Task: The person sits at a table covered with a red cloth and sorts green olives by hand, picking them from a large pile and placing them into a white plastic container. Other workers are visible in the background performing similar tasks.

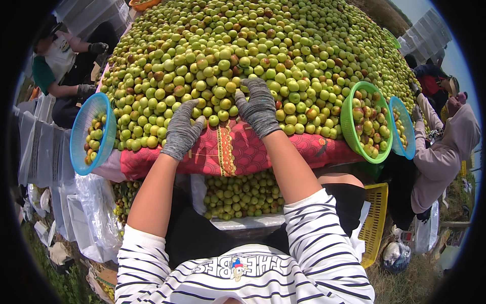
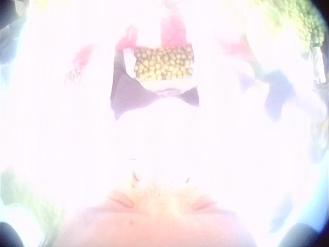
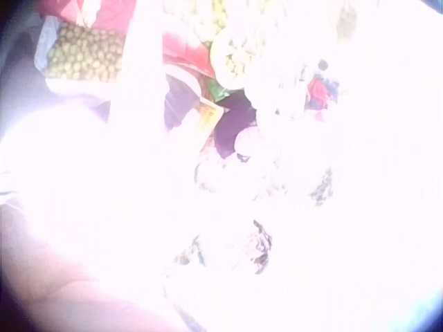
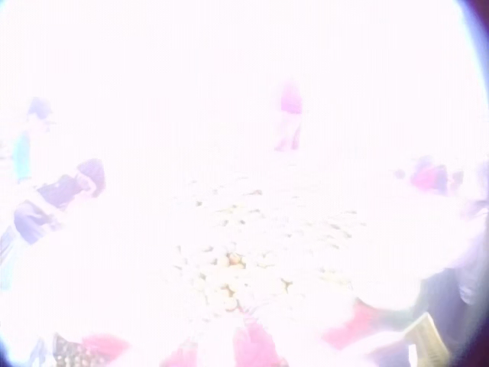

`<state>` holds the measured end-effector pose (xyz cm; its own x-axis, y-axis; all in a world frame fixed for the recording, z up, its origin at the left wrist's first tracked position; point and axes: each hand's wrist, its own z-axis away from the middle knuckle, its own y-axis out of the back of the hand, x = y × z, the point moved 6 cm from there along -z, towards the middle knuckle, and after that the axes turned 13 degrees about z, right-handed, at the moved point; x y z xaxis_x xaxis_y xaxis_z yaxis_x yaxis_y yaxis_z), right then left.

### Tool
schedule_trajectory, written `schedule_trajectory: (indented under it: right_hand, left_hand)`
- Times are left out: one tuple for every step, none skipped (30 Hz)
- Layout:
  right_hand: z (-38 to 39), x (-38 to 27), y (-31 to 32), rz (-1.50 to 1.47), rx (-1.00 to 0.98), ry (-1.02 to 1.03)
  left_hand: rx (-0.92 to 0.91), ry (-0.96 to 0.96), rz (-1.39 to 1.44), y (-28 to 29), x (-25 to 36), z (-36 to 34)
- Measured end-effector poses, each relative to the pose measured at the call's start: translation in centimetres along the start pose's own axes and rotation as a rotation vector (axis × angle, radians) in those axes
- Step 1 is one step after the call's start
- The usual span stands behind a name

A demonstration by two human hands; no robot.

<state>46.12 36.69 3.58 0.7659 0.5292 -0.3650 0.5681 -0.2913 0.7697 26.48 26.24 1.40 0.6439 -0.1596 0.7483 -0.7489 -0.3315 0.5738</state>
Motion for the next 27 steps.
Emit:
schedule_trajectory:
  right_hand:
    - [-2.2,0.2,-1.1,0.045,0.004,0.026]
    - [-4.0,0.6,-2.2,0.106,-0.035,-0.003]
    - [-5.7,0.5,-3.1,0.16,-0.038,0.036]
    - [-7.2,0.6,-4.1,0.241,-0.097,0.015]
    - [-8.4,0.6,-5.2,0.259,-0.184,0.003]
    - [-9.2,0.4,-5.7,0.272,-0.212,0.028]
    - [-9.9,0.0,-6.3,0.233,-0.26,0.058]
    - [-10.2,-0.1,-7.0,0.216,-0.347,0.058]
    - [-10.4,-0.2,-7.2,0.25,-0.364,0.066]
    - [-10.4,-0.2,-7.4,0.294,-0.398,0.058]
    - [-10.2,-0.3,-7.4,0.329,-0.402,0.062]
    - [-9.7,-0.4,-7.6,0.361,-0.448,0.098]
    - [-9.1,-0.7,-7.5,0.385,-0.462,0.146]
    - [-8.5,-0.8,-7.6,0.434,-0.509,0.174]
    - [-7.6,-0.8,-7.1,0.393,-0.479,0.164]
    - [-6.7,-0.5,-6.8,0.368,-0.517,0.139]
    - [-5.9,-0.8,-6.2,0.322,-0.457,0.17]
    - [-4.9,-0.8,-5.7,0.314,-0.443,0.171]
    - [-3.6,-1.1,-4.9,0.304,-0.396,0.239]
    - [-2.2,-1.2,-4.8,0.264,-0.445,0.256]
    - [-0.9,-1.4,-4.5,0.293,-0.414,0.243]
    - [0.3,-1.7,-4.1,0.303,-0.363,0.247]
    - [1.7,-1.8,-3.2,0.233,-0.303,0.265]
    - [2.9,-1.5,-3.3,0.151,-0.376,0.162]
    - [4.0,-1.8,-2.6,0.159,-0.348,0.207]
    - [5.0,-2.0,-2.1,0.189,-0.368,0.224]
    - [6.0,-2.5,-1.5,0.25,-0.37,0.287]
  left_hand:
    - [0.026,0.012,-0.033,-0.1,-0.8,-0.7]
    - [0.053,0.009,-0.079,-0.2,-1.4,-1.3]
    - [0.08,-0.015,-0.099,-0.5,-1.7,-1.6]
    - [0.068,0.031,-0.121,-1.0,-2.3,-2.0]
    - [0.097,0.014,-0.162,-1.2,-2.5,-2.4]
    - [0.114,0.011,-0.203,-1.4,-2.7,-2.9]
    - [0.116,0.015,-0.243,-1.6,-2.9,-3.4]
    - [0.116,0.048,-0.229,-1.8,-3.2,-3.9]
    - [0.101,0.09,-0.215,-2.0,-3.5,-4.3]
    - [0.111,0.111,-0.193,-2.1,-3.6,-4.6]
    - [0.099,0.114,-0.201,-2.4,-3.5,-4.7]
    - [0.073,0.112,-0.226,-2.7,-3.3,-4.8]
    - [0.08,0.089,-0.249,-3.0,-2.9,-4.9]
    - [0.075,0.063,-0.26,-3.2,-2.5,-5.0]
    - [0.059,0.052,-0.235,-3.3,-2.3,-5.1]
    - [0.053,0.025,-0.207,-3.3,-1.9,-5.2]
    - [0.027,0.0,-0.169,-3.2,-1.7,-5.2]
    - [-0.006,0.004,-0.132,-3.3,-1.5,-5.2]
    - [-0.041,-0.058,-0.085,-3.5,-0.8,-4.9]
    - [-0.131,-0.011,-0.059,-4.1,-0.7,-4.4]
    - [-0.191,-0.026,-0.148,-4.6,-0.2,-3.9]
    - [-0.255,-0.049,-0.23,-5.1,0.3,-3.2]
    - [-0.295,-0.023,-0.317,-5.4,0.5,-2.5]
    - [-0.299,-0.043,-0.33,-5.3,0.9,-1.7]
    - [-0.333,-0.052,-0.389,-5.3,1.2,-1.0]
    - [-0.349,-0.073,-0.442,-5.1,1.5,-0.4]
    - [-0.375,-0.072,-0.417,-4.9,1.6,0.1]
